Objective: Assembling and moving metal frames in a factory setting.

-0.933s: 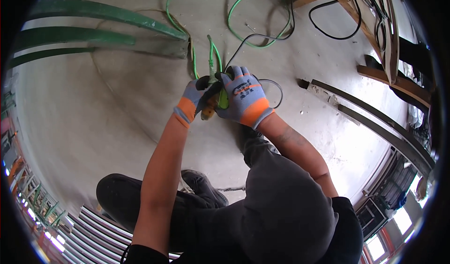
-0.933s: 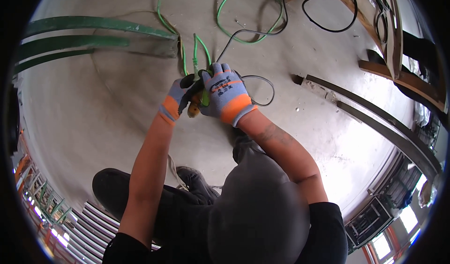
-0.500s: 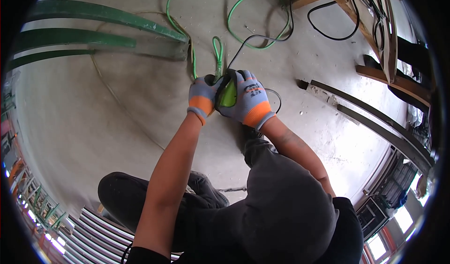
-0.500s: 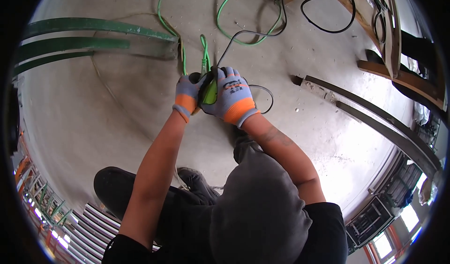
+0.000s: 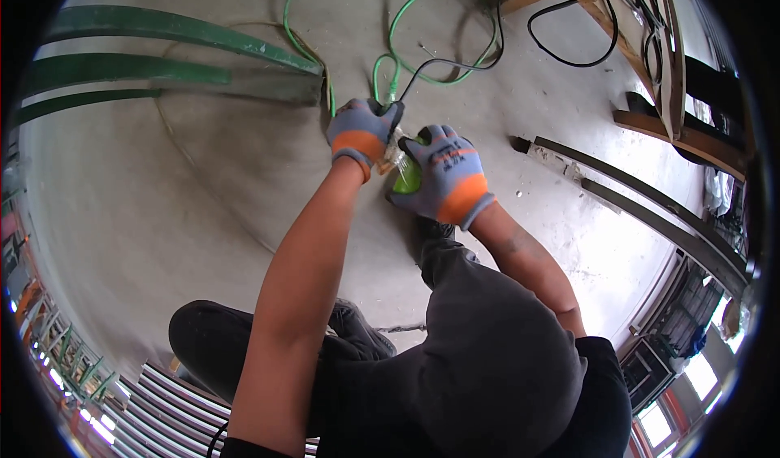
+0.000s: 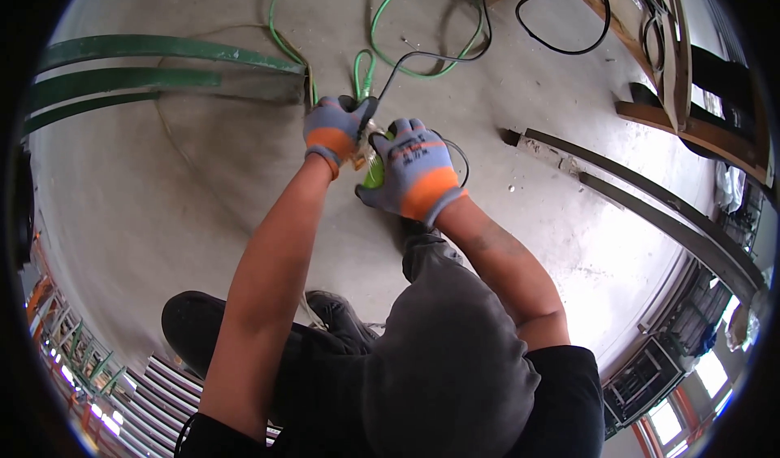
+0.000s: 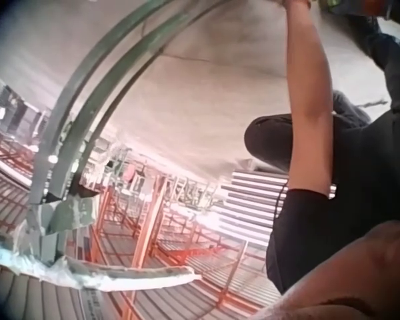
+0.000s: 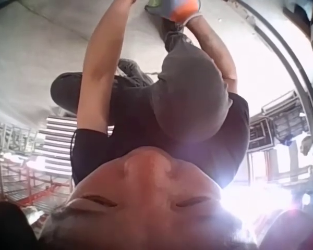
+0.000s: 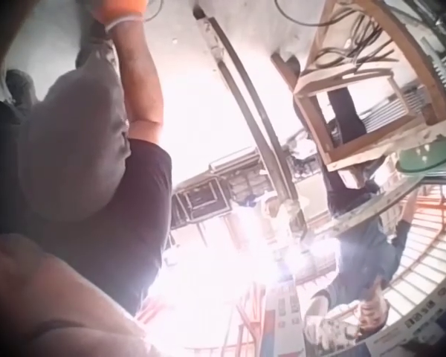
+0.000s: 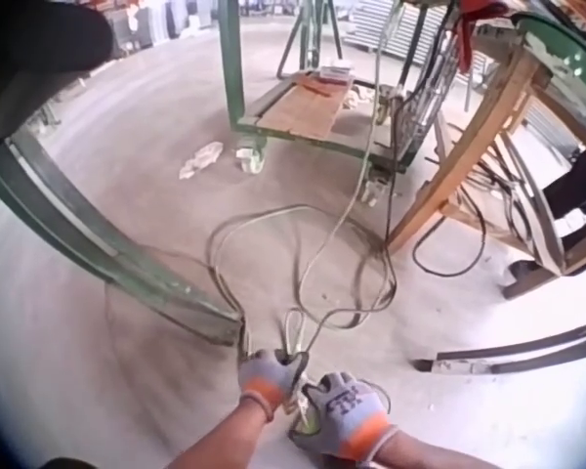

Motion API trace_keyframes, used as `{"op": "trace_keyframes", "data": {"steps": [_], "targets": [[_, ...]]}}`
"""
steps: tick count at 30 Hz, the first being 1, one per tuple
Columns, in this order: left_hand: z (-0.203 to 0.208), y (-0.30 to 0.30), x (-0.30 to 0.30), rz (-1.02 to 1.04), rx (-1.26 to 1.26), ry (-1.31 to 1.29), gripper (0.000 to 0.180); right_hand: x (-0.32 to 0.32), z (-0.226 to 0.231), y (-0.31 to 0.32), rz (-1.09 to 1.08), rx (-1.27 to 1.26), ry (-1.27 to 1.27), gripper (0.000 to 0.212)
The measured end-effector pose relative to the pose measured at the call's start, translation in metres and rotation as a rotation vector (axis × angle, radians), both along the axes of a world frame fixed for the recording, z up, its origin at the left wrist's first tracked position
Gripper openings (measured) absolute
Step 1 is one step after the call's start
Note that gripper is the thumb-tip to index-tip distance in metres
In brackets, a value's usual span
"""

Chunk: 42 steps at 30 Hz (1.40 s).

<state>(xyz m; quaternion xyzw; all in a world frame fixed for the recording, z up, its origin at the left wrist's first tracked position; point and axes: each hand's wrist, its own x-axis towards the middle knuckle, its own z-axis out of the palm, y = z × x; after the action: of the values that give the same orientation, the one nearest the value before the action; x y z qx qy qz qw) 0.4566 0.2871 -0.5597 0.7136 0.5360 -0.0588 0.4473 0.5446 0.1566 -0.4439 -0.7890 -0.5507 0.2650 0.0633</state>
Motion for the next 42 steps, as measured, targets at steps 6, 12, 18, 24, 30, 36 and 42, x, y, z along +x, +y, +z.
{"op": "trace_keyframes", "data": {"steps": [6,12,18,24,30,36,42], "targets": [[-0.032,0.087,-0.016,0.217,0.050,-0.056,0.051,-0.003,0.016,-0.050,0.099,0.234,0.377,0.047],[0.003,0.057,-0.001,-0.021,-0.143,-0.385,0.037,0.045,-0.046,-0.062,-0.592,0.458,0.214,0.058],[-0.024,0.055,-0.037,0.138,-0.462,-0.696,0.040,0.093,-0.110,-0.096,-0.736,0.313,-0.156,0.066],[-0.022,0.055,-0.022,0.336,-0.504,-0.858,0.031,0.063,-0.100,-0.083,-0.480,0.312,-0.243,0.058],[0.016,0.118,0.015,0.446,-0.377,-0.974,0.057,0.026,-0.096,-0.065,-0.442,0.359,-0.010,0.053],[0.061,0.088,-0.055,-0.342,0.206,-0.155,0.054,0.016,-0.098,-0.072,-0.403,0.306,0.069,0.042],[0.136,0.066,-0.190,-0.696,0.328,0.054,0.058,0.002,-0.081,-0.051,-0.290,0.297,0.074,0.039]]}}
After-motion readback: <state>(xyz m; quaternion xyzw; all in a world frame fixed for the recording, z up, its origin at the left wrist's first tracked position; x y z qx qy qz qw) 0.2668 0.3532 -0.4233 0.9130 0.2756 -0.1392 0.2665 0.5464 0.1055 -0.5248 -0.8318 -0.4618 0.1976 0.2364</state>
